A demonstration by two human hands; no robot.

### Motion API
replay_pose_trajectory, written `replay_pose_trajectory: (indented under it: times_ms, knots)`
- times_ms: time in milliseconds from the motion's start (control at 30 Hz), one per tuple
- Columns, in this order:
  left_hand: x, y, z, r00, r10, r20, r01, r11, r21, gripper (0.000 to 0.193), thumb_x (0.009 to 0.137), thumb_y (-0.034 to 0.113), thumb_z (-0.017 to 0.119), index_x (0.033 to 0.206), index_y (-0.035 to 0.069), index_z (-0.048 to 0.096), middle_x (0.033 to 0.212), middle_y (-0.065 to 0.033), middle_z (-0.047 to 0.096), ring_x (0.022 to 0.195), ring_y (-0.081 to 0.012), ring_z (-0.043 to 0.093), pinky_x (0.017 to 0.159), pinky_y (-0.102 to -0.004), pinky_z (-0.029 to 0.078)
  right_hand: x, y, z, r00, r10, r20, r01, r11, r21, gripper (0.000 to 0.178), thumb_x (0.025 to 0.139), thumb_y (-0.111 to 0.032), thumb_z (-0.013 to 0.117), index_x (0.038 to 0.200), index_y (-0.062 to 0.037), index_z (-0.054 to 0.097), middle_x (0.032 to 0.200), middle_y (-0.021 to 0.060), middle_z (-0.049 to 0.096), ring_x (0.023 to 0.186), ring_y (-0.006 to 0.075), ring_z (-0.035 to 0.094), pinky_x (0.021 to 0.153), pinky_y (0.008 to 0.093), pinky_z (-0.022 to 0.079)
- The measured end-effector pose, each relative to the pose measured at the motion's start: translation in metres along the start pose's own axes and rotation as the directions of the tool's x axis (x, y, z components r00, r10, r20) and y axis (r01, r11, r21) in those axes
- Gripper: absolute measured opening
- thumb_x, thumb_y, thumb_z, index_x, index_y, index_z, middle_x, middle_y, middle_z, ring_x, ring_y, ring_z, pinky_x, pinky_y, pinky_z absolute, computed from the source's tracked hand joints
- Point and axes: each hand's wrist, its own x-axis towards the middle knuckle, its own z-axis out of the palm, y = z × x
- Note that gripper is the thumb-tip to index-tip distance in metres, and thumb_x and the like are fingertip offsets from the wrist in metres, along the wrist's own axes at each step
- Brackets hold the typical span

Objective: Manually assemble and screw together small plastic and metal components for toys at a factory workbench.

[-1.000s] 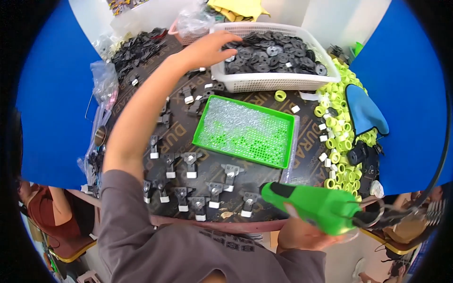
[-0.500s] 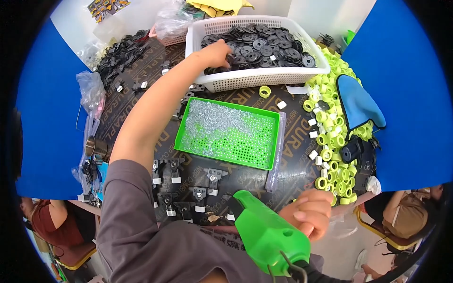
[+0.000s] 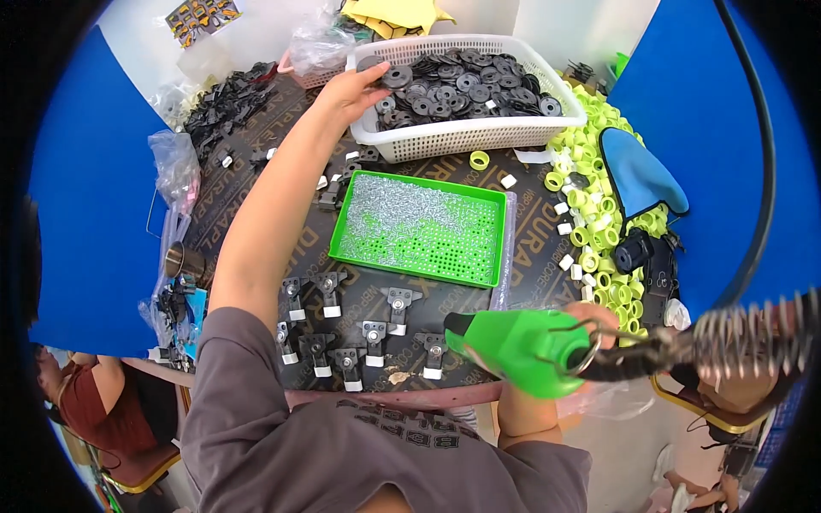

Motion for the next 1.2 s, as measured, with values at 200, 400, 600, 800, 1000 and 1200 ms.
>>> replay_pose_trajectory:
  times_ms: [200,400,600,800,1000,1200]
  knots:
    - [-0.140,0.004,-0.003,0.989,-0.023,0.144,0.042,0.990,-0.133,0.027,0.094,0.013,0.063,0.116,0.000,0.055,0.114,-0.0105,0.063,0.106,-0.0200,0.062,0.097,-0.0355,0.051,0.002,-0.063,0.045,0.693,-0.551,0.465,0.507,0.831,0.228,0.018,0.078,-0.011,0.073,0.094,-0.0054,0.066,0.096,0.0077,0.060,0.086,0.0255,0.062,0.069,0.0354,0.056]
    - [-0.322,-0.010,-0.026,0.947,-0.264,0.185,0.291,0.946,-0.143,0.027,0.095,0.017,0.064,0.118,0.005,0.058,0.106,-0.0034,0.065,0.096,-0.0131,0.064,0.083,-0.0316,0.055,-0.012,-0.073,0.102,0.546,-0.178,0.819,0.385,0.921,-0.057,0.041,0.073,-0.006,0.079,0.113,-0.0098,0.070,0.136,0.0220,0.047,0.119,0.0400,0.052,0.099,0.0478,0.045]
    - [-0.385,-0.043,-0.042,0.916,-0.366,0.163,0.398,0.784,-0.477,0.022,0.099,0.015,0.055,0.119,0.006,0.055,0.117,-0.0067,0.059,0.106,-0.0154,0.057,0.090,-0.0336,0.048,-0.043,-0.076,0.086,0.422,-0.292,0.858,0.341,0.928,0.148,0.038,0.073,-0.002,0.069,0.111,-0.0053,0.069,0.123,0.0146,0.061,0.106,0.0311,0.061,0.088,0.0377,0.054]
    - [-0.376,-0.083,-0.049,0.895,-0.312,0.320,0.445,0.567,-0.693,0.020,0.097,0.012,0.050,0.115,0.006,0.056,0.119,-0.0080,0.059,0.108,-0.0198,0.057,0.094,-0.0408,0.045,-0.056,-0.086,0.088,0.636,0.203,0.745,-0.276,0.961,-0.026,0.032,0.075,0.012,0.065,0.106,0.0040,0.067,0.112,0.0170,0.066,0.094,0.0313,0.067,0.084,0.0352,0.053]
    - [-0.367,-0.083,-0.050,0.862,-0.299,0.409,0.502,0.400,-0.767,0.026,0.094,0.012,0.048,0.118,0.005,0.055,0.118,-0.0121,0.060,0.107,-0.0291,0.058,0.093,-0.0438,0.048,-0.078,-0.076,0.107,0.576,0.623,0.530,-0.784,0.604,0.142,0.025,0.090,0.003,0.064,0.114,0.0039,0.057,0.105,0.0154,0.068,0.080,0.0107,0.063,0.065,0.0226,0.053]
    - [-0.362,-0.071,-0.055,0.886,-0.340,0.315,0.462,0.587,-0.665,0.045,0.094,0.012,0.043,0.139,0.005,0.044,0.127,-0.0116,0.054,0.108,-0.0234,0.057,0.088,-0.0393,0.051,-0.069,-0.070,0.118,0.469,0.698,0.540,-0.868,0.476,0.139,0.019,0.089,0.002,0.066,0.107,0.0005,0.058,0.097,0.0096,0.067,0.078,0.0092,0.062,0.059,0.0208,0.050]
